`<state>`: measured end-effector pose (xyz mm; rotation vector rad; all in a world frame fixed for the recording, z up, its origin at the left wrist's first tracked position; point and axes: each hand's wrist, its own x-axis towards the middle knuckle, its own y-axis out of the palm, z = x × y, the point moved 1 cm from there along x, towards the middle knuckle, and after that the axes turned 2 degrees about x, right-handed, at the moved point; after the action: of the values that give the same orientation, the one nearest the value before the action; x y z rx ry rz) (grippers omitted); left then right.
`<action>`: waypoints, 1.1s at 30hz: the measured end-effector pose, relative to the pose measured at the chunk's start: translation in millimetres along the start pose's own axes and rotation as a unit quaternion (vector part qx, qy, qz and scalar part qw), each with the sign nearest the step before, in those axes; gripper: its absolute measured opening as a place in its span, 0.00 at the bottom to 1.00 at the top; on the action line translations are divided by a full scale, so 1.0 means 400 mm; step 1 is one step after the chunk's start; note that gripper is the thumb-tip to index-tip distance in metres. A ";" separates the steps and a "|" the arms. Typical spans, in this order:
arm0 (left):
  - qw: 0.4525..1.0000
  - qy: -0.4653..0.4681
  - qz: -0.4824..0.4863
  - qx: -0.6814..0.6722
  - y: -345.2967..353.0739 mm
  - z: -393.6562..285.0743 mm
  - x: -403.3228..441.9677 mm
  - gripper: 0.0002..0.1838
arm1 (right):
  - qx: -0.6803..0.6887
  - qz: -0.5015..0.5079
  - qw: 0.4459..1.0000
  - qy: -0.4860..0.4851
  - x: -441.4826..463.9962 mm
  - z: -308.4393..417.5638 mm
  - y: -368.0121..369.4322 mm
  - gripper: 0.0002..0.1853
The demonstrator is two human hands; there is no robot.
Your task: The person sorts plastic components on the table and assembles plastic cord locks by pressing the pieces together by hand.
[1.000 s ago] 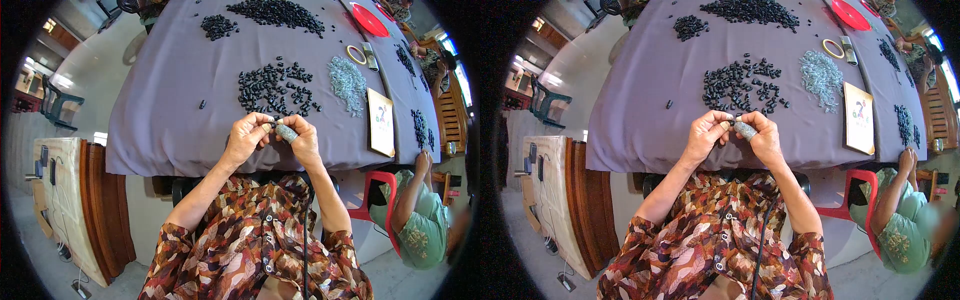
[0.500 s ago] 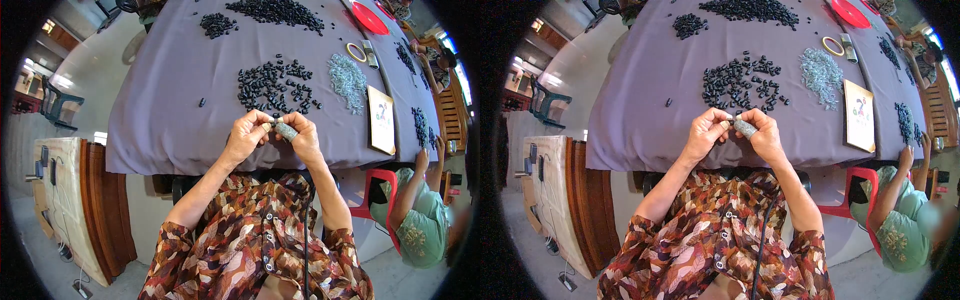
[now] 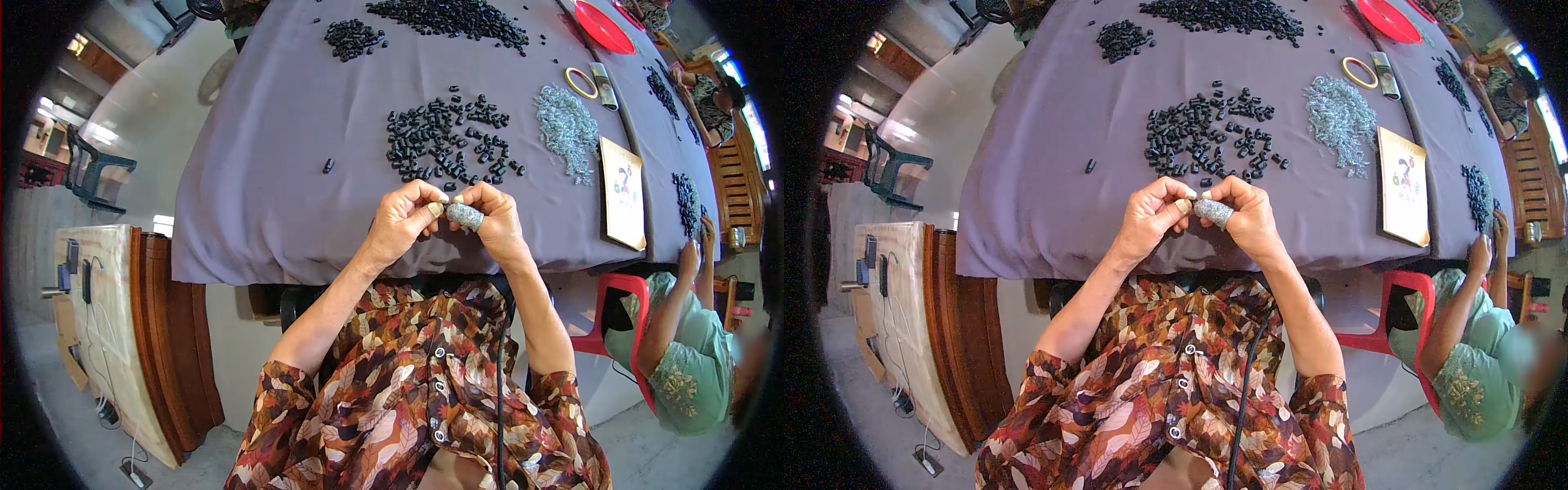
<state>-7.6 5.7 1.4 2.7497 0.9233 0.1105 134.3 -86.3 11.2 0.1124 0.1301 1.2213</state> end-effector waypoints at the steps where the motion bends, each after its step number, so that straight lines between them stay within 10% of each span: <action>1: 1.000 0.002 -0.002 0.000 0.002 0.000 0.000 0.03 | 0.006 0.003 1.000 0.004 0.002 0.001 -0.002 0.03; 33: 0.999 0.051 -0.002 0.002 0.021 0.008 -0.015 0.02 | 0.034 0.029 0.999 0.013 -0.005 0.001 -0.002 0.11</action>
<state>-6.8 -5.1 0.4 2.7683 0.9547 0.2494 134.5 -88.7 11.5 0.1606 0.1924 1.2761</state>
